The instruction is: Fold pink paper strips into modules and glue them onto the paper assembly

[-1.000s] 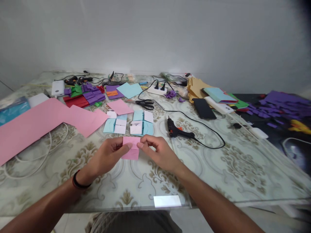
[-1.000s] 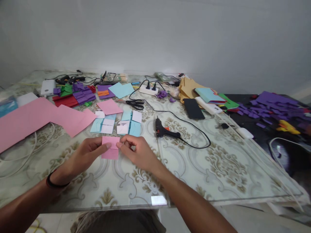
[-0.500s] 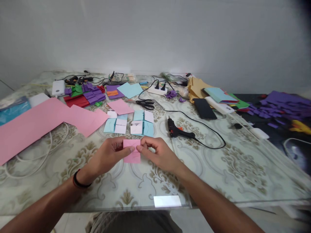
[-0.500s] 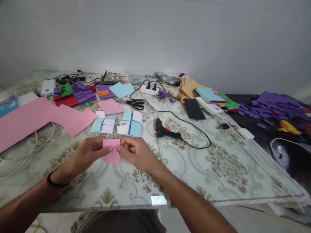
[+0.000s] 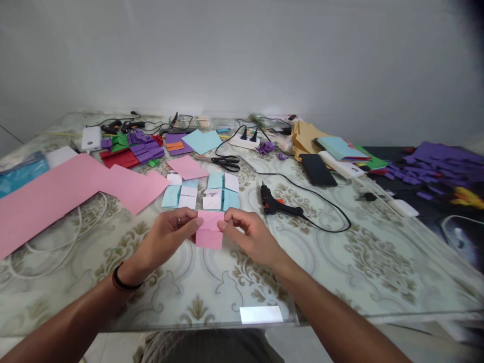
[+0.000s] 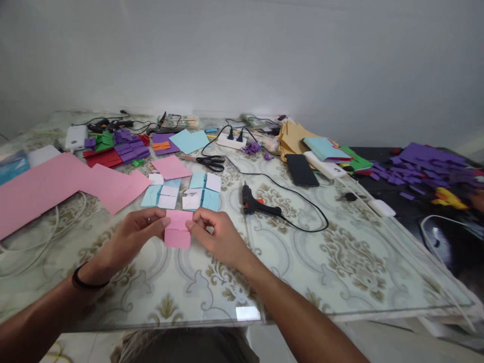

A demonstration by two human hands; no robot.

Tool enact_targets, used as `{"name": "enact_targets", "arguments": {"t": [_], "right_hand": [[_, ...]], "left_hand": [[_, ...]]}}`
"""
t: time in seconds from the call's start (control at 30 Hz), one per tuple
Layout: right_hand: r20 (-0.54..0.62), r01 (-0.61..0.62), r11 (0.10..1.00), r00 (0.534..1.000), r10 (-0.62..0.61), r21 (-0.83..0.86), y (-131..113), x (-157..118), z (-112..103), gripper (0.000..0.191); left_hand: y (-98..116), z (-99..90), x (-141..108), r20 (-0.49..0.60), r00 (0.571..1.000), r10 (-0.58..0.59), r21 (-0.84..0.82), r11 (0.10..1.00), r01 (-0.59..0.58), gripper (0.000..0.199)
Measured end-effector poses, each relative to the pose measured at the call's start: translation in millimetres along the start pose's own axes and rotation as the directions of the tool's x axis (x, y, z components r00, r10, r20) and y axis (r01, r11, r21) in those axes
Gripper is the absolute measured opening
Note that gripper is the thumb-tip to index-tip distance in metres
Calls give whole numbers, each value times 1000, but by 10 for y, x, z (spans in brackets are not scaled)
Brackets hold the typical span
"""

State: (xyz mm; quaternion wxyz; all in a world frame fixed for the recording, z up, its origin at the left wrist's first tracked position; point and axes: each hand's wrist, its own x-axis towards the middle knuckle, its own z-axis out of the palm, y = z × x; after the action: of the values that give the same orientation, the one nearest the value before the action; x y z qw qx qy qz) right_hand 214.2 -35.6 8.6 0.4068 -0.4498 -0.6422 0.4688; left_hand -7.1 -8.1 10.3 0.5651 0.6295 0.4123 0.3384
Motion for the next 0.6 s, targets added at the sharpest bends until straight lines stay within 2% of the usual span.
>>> {"name": "enact_targets", "arguments": {"t": [0.2,0.4,0.6], "right_hand": [[76,-25,1000,997,26,-4,25,10,14,37],[119,-71,997,991,66,39,56,24,10,37],[128,-70,996,990,62,53,61,15,19,34]], "left_hand": [[-94,-29,-29,85,996,-5,80,997,-2,29],[-3,16,-52,95,995,10,169,985,-27,31],[50,22,-60,170,985,6,209,977,-42,33]]}}
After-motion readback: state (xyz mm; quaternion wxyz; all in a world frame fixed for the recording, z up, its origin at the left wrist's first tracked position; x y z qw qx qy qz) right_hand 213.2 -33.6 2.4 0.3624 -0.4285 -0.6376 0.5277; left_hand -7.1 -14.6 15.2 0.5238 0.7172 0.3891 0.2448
